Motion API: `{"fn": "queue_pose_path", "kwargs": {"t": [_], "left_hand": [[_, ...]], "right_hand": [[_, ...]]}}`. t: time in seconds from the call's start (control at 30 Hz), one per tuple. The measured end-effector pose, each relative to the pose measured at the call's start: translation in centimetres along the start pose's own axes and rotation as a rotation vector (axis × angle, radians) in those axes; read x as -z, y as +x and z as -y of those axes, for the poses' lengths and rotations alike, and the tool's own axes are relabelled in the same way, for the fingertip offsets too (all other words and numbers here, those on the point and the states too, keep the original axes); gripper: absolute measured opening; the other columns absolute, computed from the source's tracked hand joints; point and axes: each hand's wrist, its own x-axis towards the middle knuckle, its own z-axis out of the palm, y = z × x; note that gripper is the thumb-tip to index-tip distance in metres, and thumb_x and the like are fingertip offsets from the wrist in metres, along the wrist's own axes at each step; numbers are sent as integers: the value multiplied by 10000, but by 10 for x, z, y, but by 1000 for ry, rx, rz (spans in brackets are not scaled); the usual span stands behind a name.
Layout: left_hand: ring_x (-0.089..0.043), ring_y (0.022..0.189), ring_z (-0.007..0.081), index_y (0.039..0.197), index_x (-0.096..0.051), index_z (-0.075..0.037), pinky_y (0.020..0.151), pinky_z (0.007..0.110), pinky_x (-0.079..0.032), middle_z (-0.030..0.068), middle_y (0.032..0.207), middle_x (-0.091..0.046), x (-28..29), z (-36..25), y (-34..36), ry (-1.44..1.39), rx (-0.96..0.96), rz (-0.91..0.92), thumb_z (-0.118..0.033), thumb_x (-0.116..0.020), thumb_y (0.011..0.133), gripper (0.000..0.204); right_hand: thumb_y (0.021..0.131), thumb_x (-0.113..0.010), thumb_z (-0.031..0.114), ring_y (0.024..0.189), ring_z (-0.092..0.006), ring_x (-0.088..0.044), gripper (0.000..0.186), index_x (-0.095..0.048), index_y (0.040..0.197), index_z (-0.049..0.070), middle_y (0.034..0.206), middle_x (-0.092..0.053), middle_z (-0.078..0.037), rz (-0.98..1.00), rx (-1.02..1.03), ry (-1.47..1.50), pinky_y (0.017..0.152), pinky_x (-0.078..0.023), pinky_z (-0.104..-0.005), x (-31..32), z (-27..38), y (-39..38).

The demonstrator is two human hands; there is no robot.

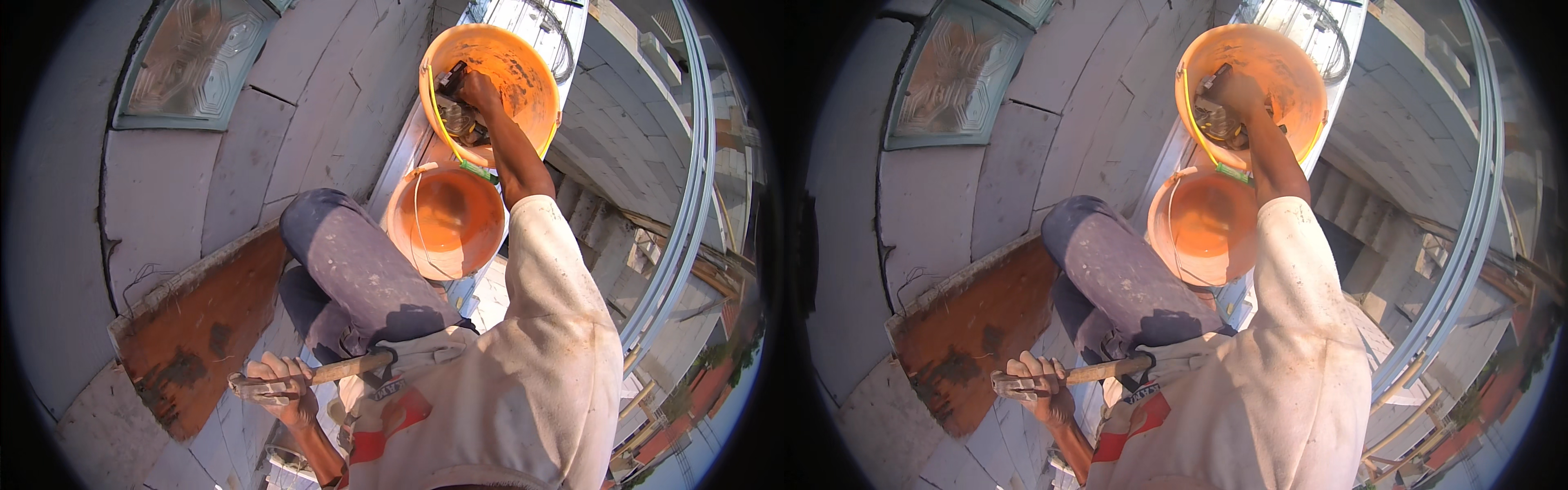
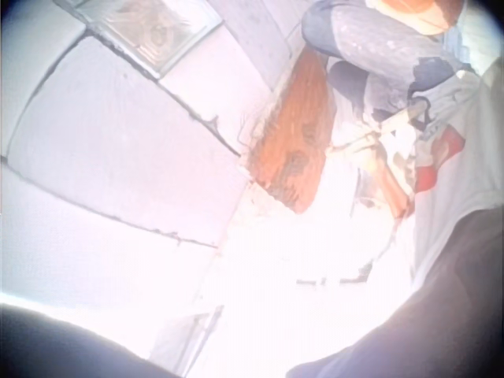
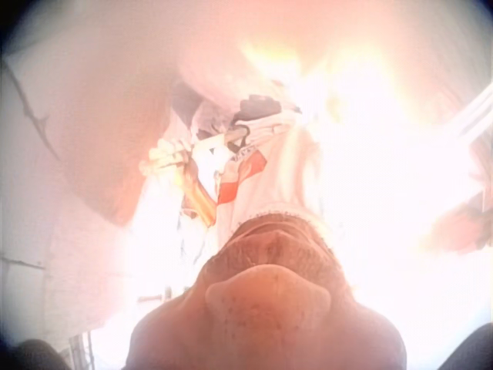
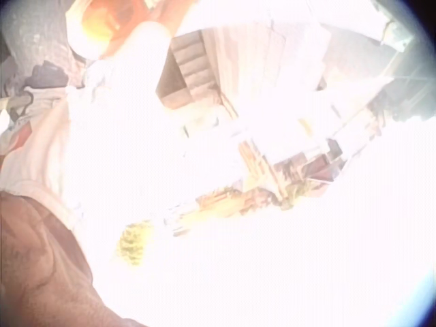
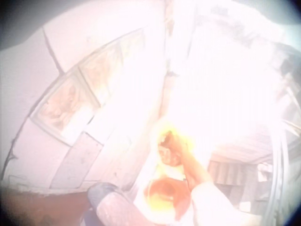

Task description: The person hammers nails into a white board on a wall, then mixes cement in a bucket with a trowel. They apply the cement to the wall and smooth it with their hands.

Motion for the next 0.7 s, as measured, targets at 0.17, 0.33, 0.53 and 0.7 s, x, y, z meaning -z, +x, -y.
{"fn": "queue_pose_path", "kwargs": {"t": [0.17, 0.33, 0.53, 0.7], "left_hand": [[-467, 645, 90, 998, -402, -139, 628, 286, -484, -5, 845, -414, -2, -1, 5, 37, 16, -22, -124, -889, 773, 537], [-460, 638, 98, 1002, -406, -135, 649, 294, -491, -2, 836, -410, -5, 2, 5, 23, 20, -19, -128, -879, 778, 524], [-448, 637, 89, 995, -416, -140, 673, 293, -493, -12, 825, -410, -4, 1, 12, 49, 41, -7, -122, -853, 795, 480], [-418, 646, 64, 970, -420, -151, 688, 263, -478, -27, 815, -403, -15, -3, 16, 104, 40, -15, -145, -823, 820, 430]], "right_hand": [[814, -666, 166, 1012, -500, -706, 345, -735, 1086, -34, 1113, -713, -325, -28, -120, -71, 890, -575, -566, -45, -42, 25], [794, -667, 160, 1020, -498, -698, 361, -732, 1067, -66, 1061, -710, -341, -16, -59, -30, 896, -563, -541, -20, -22, 11], [771, -685, 165, 1004, -501, -690, 352, -732, 1023, -77, 1021, -699, -360, 17, -47, -16, 884, -554, -545, -20, -35, 17], [771, -689, 191, 940, -478, -712, 342, -736, 977, -78, 968, -718, -330, 23, 11, 31, 838, -558, -528, -10, -21, 8]]}}
